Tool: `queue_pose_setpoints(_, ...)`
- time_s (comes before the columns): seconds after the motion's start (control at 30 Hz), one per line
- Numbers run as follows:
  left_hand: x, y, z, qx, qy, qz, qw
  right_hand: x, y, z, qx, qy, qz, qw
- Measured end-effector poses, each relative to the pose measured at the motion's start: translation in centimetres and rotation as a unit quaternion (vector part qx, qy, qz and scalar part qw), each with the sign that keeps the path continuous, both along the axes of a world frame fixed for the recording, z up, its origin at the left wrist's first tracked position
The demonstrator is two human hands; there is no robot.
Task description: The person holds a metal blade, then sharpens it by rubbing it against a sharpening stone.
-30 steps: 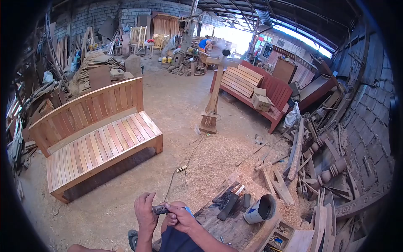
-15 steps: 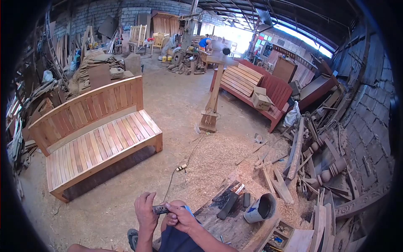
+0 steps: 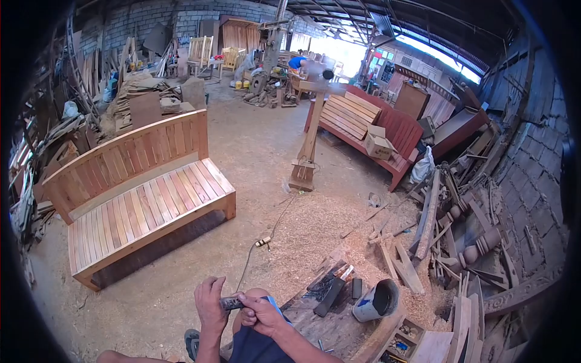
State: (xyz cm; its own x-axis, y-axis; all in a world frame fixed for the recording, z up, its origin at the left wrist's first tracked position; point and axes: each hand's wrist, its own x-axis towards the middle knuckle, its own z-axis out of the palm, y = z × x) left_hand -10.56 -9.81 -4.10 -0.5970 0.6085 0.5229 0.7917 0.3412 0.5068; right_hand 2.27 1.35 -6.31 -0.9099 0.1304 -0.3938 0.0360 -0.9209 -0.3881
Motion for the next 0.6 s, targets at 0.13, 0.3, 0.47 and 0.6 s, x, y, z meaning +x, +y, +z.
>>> queue_pose_setpoints(0.13,-0.2,-0.2,-0.6,-0.004,-0.001,0.005,1.0,0.1,0.0,1.3,-0.014,-0.012,0.0,1.0)
queue_pose_setpoints(0.3,0.2,0.0,0.4,0.003,-0.016,-0.004,1.0,0.0,0.0,-0.1,0.0,-0.009,-0.004,1.0)
queue_pose_setpoints(0.47,0.1,-0.1,0.3,0.006,-0.018,0.0,1.0,-0.1,0.0,0.4,0.0,-0.016,0.005,1.0)
queue_pose_setpoints(0.6,0.2,0.0,0.2,0.006,-0.016,-0.005,1.0,-0.1,0.0,0.8,0.004,-0.009,0.006,1.0)
